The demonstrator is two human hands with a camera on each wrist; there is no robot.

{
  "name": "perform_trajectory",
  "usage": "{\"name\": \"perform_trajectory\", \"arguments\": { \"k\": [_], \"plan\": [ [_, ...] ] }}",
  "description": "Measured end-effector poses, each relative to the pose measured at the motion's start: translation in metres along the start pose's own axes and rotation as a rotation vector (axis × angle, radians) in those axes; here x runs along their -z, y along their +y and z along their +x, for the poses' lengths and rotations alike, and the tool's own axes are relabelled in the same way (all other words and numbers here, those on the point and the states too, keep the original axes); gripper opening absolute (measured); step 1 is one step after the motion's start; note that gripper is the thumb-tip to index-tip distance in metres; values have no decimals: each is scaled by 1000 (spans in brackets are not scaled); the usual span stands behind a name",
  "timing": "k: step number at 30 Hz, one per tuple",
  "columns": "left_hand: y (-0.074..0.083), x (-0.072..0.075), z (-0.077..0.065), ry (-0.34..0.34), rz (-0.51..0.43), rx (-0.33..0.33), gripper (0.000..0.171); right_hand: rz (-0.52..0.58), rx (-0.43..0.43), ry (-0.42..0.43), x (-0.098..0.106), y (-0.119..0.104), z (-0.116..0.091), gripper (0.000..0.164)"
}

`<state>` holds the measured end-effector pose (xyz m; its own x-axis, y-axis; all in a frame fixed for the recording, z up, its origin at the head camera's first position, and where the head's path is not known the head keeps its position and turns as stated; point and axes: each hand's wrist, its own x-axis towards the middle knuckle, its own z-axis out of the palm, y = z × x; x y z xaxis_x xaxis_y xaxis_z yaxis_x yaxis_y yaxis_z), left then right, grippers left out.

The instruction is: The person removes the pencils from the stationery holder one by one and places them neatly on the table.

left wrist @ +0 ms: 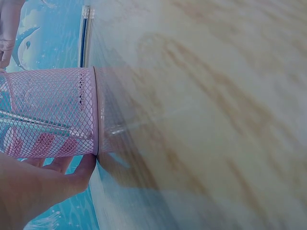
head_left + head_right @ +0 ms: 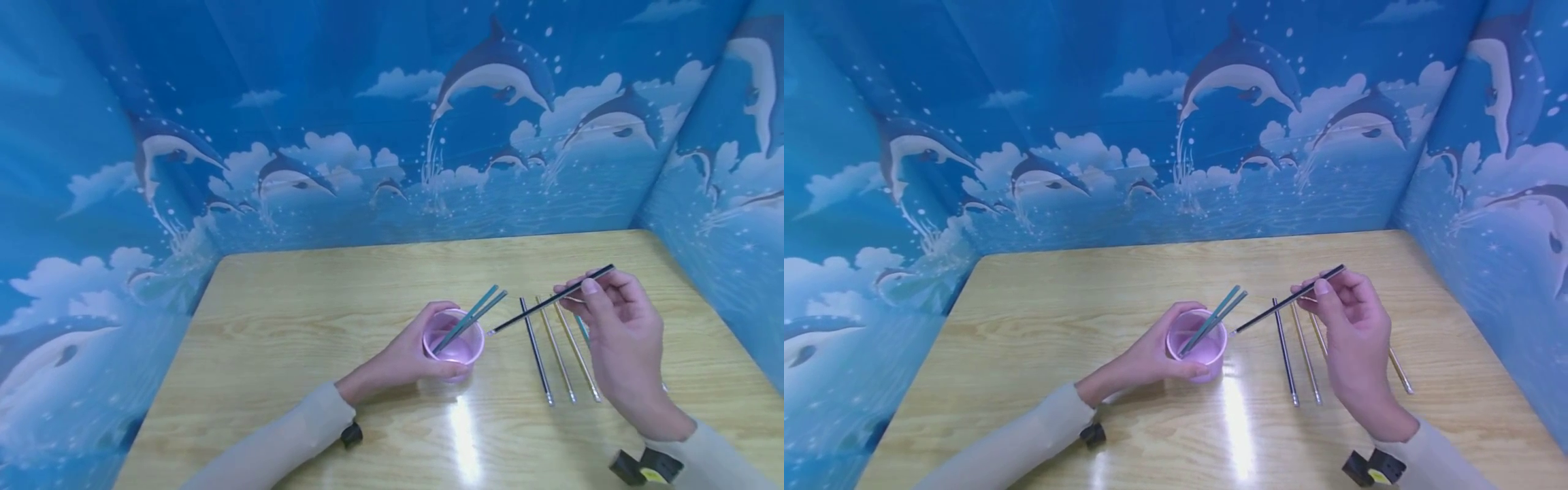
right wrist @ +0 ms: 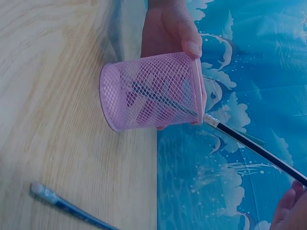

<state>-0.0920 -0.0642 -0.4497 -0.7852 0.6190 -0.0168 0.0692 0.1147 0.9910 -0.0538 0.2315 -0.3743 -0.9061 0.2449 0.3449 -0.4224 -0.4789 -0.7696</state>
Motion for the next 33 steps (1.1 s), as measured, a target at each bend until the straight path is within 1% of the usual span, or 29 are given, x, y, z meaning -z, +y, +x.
{"name": "perform_trajectory", "arguments": {
  "k": [2,5,8,10,15,18,22,25,28,30,31,33],
  "plan": [
    [0,0,0,-2,-8,-3,93,18,11,-16,5,-3,1,11],
    [1,0,0,1,-10,0,93,7,12,-63,14,-7,4,13],
    [1,0,-1,3,-10,3,93,-50,-5,-90,22,-11,6,14],
    [1,0,-1,-1,-7,4,93,-118,-17,-73,27,-14,6,15],
    [0,-1,0,-7,5,0,93,-307,-44,-20,40,-21,8,14],
    [0,-1,1,-10,2,-2,92,-401,-58,-27,52,-24,13,18],
    [1,-1,1,-10,9,-4,91,-572,-51,-50,72,-25,20,27],
    [0,-1,1,-7,10,-4,91,-726,-32,-77,88,-24,27,34],
    [-1,-1,1,-6,5,-10,92,-890,-17,-133,103,-25,34,39],
    [-2,0,1,-4,2,-12,92,-1032,-13,-180,112,-26,38,40],
    [-2,0,1,-2,2,-13,92,-1085,-18,-201,115,-27,41,42],
    [-2,0,0,5,1,-11,91,-1155,-40,-238,122,-29,46,43]
  ]
}}
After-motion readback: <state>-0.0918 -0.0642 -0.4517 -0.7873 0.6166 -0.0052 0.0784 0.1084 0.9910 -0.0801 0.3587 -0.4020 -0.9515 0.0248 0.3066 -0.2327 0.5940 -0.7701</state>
